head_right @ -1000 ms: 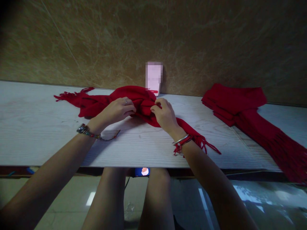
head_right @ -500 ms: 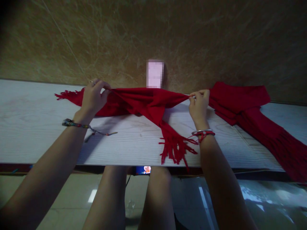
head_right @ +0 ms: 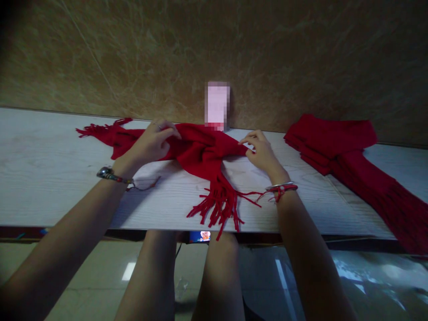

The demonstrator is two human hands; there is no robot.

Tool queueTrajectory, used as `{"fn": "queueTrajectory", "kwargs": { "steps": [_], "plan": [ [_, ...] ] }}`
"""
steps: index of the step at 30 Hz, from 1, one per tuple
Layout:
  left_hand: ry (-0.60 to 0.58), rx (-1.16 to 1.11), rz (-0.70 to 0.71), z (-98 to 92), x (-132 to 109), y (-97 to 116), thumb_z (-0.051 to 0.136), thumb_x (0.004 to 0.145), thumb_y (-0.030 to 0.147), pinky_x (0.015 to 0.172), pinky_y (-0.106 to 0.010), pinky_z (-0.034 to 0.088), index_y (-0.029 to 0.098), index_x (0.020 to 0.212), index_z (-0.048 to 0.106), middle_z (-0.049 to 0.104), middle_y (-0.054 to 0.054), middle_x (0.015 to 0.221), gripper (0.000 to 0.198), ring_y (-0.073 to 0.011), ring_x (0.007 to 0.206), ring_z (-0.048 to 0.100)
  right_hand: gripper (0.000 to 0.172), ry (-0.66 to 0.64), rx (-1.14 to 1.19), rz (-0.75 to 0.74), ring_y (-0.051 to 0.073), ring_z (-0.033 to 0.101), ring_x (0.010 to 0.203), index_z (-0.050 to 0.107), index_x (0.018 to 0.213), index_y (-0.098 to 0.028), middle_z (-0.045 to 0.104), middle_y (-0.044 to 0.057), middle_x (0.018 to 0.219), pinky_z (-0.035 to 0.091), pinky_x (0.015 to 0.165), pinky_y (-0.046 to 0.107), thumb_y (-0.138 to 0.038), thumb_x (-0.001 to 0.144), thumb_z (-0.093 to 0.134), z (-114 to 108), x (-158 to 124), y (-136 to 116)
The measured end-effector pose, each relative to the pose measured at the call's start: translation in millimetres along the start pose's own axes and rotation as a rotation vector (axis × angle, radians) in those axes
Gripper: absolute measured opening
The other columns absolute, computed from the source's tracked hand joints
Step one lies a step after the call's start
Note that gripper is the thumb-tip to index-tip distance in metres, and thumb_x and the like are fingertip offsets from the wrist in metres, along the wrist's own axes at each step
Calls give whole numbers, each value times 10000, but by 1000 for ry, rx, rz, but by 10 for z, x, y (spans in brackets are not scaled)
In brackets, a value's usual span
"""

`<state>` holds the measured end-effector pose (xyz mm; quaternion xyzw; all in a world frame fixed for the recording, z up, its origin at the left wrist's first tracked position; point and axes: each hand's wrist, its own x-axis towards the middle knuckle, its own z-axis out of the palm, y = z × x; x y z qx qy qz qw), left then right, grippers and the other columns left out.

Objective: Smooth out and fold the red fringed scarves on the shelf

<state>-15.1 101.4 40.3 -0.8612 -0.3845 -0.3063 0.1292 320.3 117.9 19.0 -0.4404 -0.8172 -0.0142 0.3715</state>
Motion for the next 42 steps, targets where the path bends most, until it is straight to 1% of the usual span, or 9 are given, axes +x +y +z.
{"fn": "queueTrajectory", "kwargs": {
  "steps": [5,10,16,20,25,31,36,39,42],
  "plan": [
    [-314,-87,231,36,63,406,528,712,137,850,-371,438,184,987,659,627,-81,1010,308,-230,975,544,301,-168,22,-177,242,556,986,690,968,-254,557,65,1023,478,885,430,-162,688,629,55,12,-243],
    [-389,-24,247,94,42,396,595,774,223,836,-361,435,166,1037,652,639,-100,1030,275,-234,977,555,286,-251,-8,-164,240,584,931,663,1016,-227,603,72,998,484,840,416,-216,731,640,145,-5,-284],
    [-275,100,218,141,41,332,545,814,130,811,-342,429,187,1038,661,645,-89,1042,259,-220,980,561,307,-203,-140,-76,266,598,892,608,1049,-177,647,115,1010,469,766,413,-212,745,634,227,-9,-317],
    [-214,132,158,156,41,351,500,851,141,760,-330,440,184,1055,657,645,-93,1022,261,-212,939,581,137,-228,-245,-57,255,604,851,631,898,-202,675,96,911,444,764,399,-171,789,555,252,-4,-297],
    [-217,181,69,165,57,381,441,888,167,689,-304,449,167,1060,645,650,-84,935,266,-195,830,597,126,-234,-266,12,250,603,844,608,800,-192,675,105,859,435,776,377,-150,811,489,250,17,-314],
    [-178,168,-12,152,65,350,391,896,163,678,-293,453,149,1042,643,639,-83,879,292,-189,786,584,108,-4,-172,144,247,584,824,520,762,-218,647,103,843,434,760,373,-135,770,451,187,50,-260],
    [80,165,-268,-33,40,179,383,886,162,732,-301,451,176,1022,621,622,-78,963,275,-189,845,564,99,171,-164,303,246,575,821,474,765,-230,615,91,826,423,763,392,-144,763,426,61,77,-54],
    [175,166,-377,-89,19,83,396,869,143,747,-285,443,198,959,614,618,-66,969,242,-178,862,554,94,219,-170,375,231,573,778,472,755,-237,600,65,764,427,740,380,-153,765,432,29,78,42],
    [97,160,-377,-21,-2,47,400,849,127,732,-293,446,185,946,607,616,-78,956,236,-187,849,558,104,151,-146,414,213,562,711,467,707,-241,582,41,696,434,691,355,-143,740,455,69,55,80]
  ]
}}
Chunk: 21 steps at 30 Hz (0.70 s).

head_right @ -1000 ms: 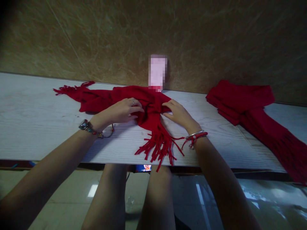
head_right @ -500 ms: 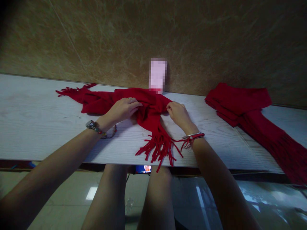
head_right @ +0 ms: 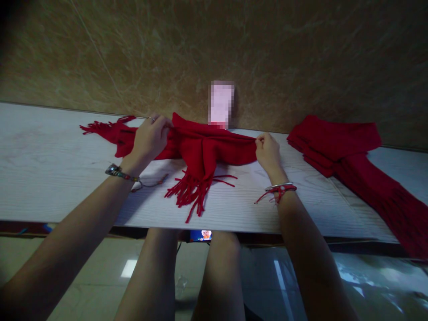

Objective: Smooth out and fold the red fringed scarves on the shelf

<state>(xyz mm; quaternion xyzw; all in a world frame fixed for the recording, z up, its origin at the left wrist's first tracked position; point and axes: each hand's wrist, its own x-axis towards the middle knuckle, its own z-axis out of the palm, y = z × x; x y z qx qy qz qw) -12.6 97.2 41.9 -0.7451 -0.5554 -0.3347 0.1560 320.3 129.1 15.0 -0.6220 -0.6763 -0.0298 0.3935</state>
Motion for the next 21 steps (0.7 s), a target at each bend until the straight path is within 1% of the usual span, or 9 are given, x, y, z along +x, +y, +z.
{"fn": "queueTrajectory", "kwargs": {
  "steps": [2,4,7,9,12,14,16,18,21],
  "plan": [
    [-89,6,57,68,-19,4,399,832,120,716,-305,453,167,955,610,616,-91,940,249,-200,840,563,120,-111,11,-7,203,547,655,466,666,-241,561,24,639,436,656,343,-127,703,480,32,-29,-5],
    [-130,-7,117,104,-31,14,394,800,94,729,-313,461,156,976,614,613,-94,943,288,-203,852,563,128,-178,26,-65,198,537,633,489,658,-236,552,15,615,439,645,338,-110,670,500,36,-62,-46],
    [-103,-86,221,63,-27,45,384,727,38,808,-322,460,158,1013,612,604,-81,994,385,-195,924,553,129,-141,63,-246,202,555,696,564,728,-222,601,41,713,444,683,343,-111,685,515,-31,-112,-189],
    [-135,-150,334,-1,-17,92,403,710,43,849,-332,451,155,1008,618,603,-77,1018,384,-198,965,546,128,-167,104,-399,203,568,755,605,781,-217,630,59,805,442,712,343,-136,729,520,-94,-154,-321],
    [-311,-193,501,-76,-13,191,485,764,138,853,-332,449,149,988,638,622,-81,1004,271,-206,951,557,105,-380,123,-561,189,573,763,637,799,-210,641,56,828,438,704,321,-191,778,535,-146,-226,-490],
    [-421,-185,550,-92,-18,253,550,793,235,853,-330,448,148,1010,641,636,-89,1006,251,-210,948,567,92,-535,66,-597,181,569,748,646,784,-194,638,57,810,431,688,306,-218,783,557,-140,-264,-548],
    [-495,-152,544,-85,-28,298,598,795,304,838,-325,450,150,1055,633,647,-98,1027,305,-216,958,577,86,-647,-18,-589,173,562,736,648,770,-184,632,55,792,420,670,293,-215,773,568,-119,-283,-561],
    [-561,-104,514,-69,-41,332,616,796,311,792,-302,454,159,1093,622,657,-95,1040,333,-210,944,594,91,-720,-72,-551,161,552,707,646,772,-178,629,51,772,409,639,280,-198,770,557,-101,-283,-552],
    [-659,-43,484,-41,-63,381,603,815,260,708,-251,445,183,1109,616,682,-67,1000,304,-177,869,620,131,-764,-92,-507,154,545,679,640,765,-170,633,54,748,398,623,276,-172,786,511,-96,-269,-544]
  ]
}}
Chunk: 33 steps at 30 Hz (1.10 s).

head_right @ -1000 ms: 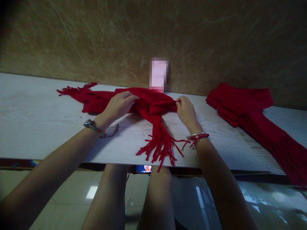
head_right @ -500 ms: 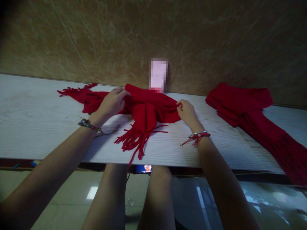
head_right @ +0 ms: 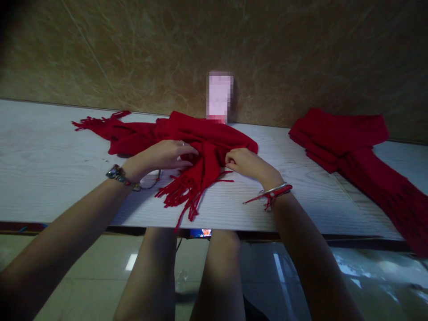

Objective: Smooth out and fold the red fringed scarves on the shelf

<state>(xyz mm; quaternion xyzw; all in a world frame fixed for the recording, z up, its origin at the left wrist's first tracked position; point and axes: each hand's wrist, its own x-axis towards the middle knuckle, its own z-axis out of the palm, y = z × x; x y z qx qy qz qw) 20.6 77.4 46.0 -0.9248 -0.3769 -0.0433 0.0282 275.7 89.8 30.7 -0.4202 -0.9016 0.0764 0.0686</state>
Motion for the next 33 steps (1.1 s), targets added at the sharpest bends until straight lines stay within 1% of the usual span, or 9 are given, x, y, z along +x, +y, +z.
{"fn": "queueTrajectory", "kwargs": {
  "steps": [3,8,12,18,20,24,26,29,33],
  "plan": [
    [-70,18,-16,17,20,41,574,840,229,660,-228,430,195,1094,622,699,-48,942,261,-154,798,627,169,2,-1,-10,155,548,685,637,741,-178,642,55,736,392,637,278,-144,786,478,-19,-1,-10],
    [-93,-9,-30,16,27,64,570,843,228,630,-225,433,184,1074,631,705,-53,901,242,-148,748,629,158,45,40,-11,155,555,666,628,671,-197,653,39,709,393,625,275,-170,766,504,-61,-16,-1],
    [-86,54,-24,15,25,98,527,853,188,595,-229,426,196,1044,640,703,-52,890,223,-148,720,629,116,170,37,38,152,550,609,639,676,-217,649,10,674,396,603,279,-186,728,540,-113,-35,50],
    [-71,127,-37,12,19,158,438,884,150,616,-250,451,186,1092,630,697,-81,931,286,-179,799,646,97,348,25,155,160,539,567,638,670,-227,633,11,629,390,589,299,-204,724,562,-192,-88,129],
    [-45,114,-38,16,18,157,439,887,154,646,-252,464,186,1094,627,685,-85,997,282,-185,861,644,101,388,19,186,165,534,568,640,676,-231,634,15,629,385,585,305,-210,727,555,-195,-100,156],
    [-1,77,-40,34,31,151,540,870,240,730,-263,482,188,1157,591,623,-100,1174,296,-210,1020,606,90,379,15,203,165,529,562,640,677,-234,637,13,624,377,577,306,-220,722,564,-168,-97,184],
    [-26,51,-47,41,41,160,570,858,253,723,-260,482,197,1186,572,638,-89,1146,333,-205,995,615,83,371,7,193,164,529,563,641,673,-234,641,12,624,379,580,305,-218,716,571,-151,-87,182],
    [-69,26,-66,43,55,195,543,870,209,676,-249,475,202,1168,582,679,-69,1035,300,-185,890,642,87,364,0,174,165,531,565,645,679,-237,647,11,626,386,582,303,-219,717,568,-135,-75,172],
    [-53,66,-66,49,61,238,471,884,148,650,-258,471,179,1125,612,689,-86,974,280,-191,854,648,86,344,15,169,166,530,556,644,683,-234,637,9,608,393,578,303,-220,717,566,-130,-70,171]
  ]
}}
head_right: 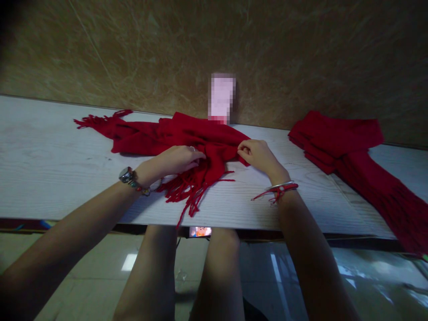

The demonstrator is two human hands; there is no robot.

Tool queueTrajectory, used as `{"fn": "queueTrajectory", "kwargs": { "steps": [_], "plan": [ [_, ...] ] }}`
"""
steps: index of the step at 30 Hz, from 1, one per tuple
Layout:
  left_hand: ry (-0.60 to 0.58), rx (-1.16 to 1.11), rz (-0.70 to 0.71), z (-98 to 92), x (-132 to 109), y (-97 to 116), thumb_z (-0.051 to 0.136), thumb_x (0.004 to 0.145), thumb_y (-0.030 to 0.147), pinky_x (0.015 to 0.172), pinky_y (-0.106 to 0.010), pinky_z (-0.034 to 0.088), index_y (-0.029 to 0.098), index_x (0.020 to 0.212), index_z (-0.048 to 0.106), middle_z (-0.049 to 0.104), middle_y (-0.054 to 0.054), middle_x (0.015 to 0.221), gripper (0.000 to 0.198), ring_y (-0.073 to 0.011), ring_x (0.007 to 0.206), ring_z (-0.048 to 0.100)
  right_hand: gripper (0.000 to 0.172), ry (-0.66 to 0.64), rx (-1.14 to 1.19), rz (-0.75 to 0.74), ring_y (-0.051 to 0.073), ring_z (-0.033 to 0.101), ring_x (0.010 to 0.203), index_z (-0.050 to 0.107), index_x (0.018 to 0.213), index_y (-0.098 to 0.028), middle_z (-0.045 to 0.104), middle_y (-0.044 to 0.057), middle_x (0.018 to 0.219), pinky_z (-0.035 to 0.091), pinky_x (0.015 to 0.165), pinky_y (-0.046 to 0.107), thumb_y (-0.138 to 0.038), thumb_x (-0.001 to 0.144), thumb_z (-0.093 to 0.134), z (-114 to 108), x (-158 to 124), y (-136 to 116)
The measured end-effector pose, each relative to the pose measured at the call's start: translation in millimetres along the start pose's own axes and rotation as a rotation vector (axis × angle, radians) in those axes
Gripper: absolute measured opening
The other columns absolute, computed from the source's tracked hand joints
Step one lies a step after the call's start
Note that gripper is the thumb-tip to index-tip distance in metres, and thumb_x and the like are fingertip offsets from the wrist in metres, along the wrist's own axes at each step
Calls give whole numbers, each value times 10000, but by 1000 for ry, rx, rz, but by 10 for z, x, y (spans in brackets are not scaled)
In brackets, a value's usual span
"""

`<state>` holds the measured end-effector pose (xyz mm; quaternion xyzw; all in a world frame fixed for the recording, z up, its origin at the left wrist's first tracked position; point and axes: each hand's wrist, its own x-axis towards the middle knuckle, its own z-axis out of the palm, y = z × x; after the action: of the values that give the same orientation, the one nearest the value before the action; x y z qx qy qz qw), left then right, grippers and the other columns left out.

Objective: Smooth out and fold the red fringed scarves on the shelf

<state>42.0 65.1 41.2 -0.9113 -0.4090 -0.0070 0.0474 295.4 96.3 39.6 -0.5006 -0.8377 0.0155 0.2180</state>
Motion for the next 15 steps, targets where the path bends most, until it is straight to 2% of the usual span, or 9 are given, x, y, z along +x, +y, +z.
{"fn": "queueTrajectory", "kwargs": {
  "steps": [4,7,11,15],
  "plan": [
    [67,45,61,12,-7,-27,425,896,151,626,-255,468,173,1088,635,686,-94,968,286,-187,844,643,93,13,-4,10,165,527,550,644,680,-235,635,9,603,390,570,302,-221,717,559,-4,-4,33],
    [176,29,54,-17,-30,-90,403,904,178,630,-264,473,178,1071,645,677,-95,984,294,-188,845,633,105,30,-7,20,164,522,548,642,679,-240,640,11,613,385,556,301,-236,725,548,-19,-13,82],
    [362,10,-52,-91,-94,-236,377,904,196,672,-302,479,174,1076,644,652,-96,1002,319,-208,886,610,106,52,-9,62,167,523,553,624,654,-245,637,14,611,383,554,304,-234,720,543,-50,-18,131],
    [465,-49,-183,-116,-157,-435,380,891,194,747,-346,474,172,1070,642,624,-101,1031,318,-229,937,591,84,157,-7,189,171,529,550,587,623,-234,606,16,571,396,570,307,-211,690,542,-77,0,151]
  ]
}}
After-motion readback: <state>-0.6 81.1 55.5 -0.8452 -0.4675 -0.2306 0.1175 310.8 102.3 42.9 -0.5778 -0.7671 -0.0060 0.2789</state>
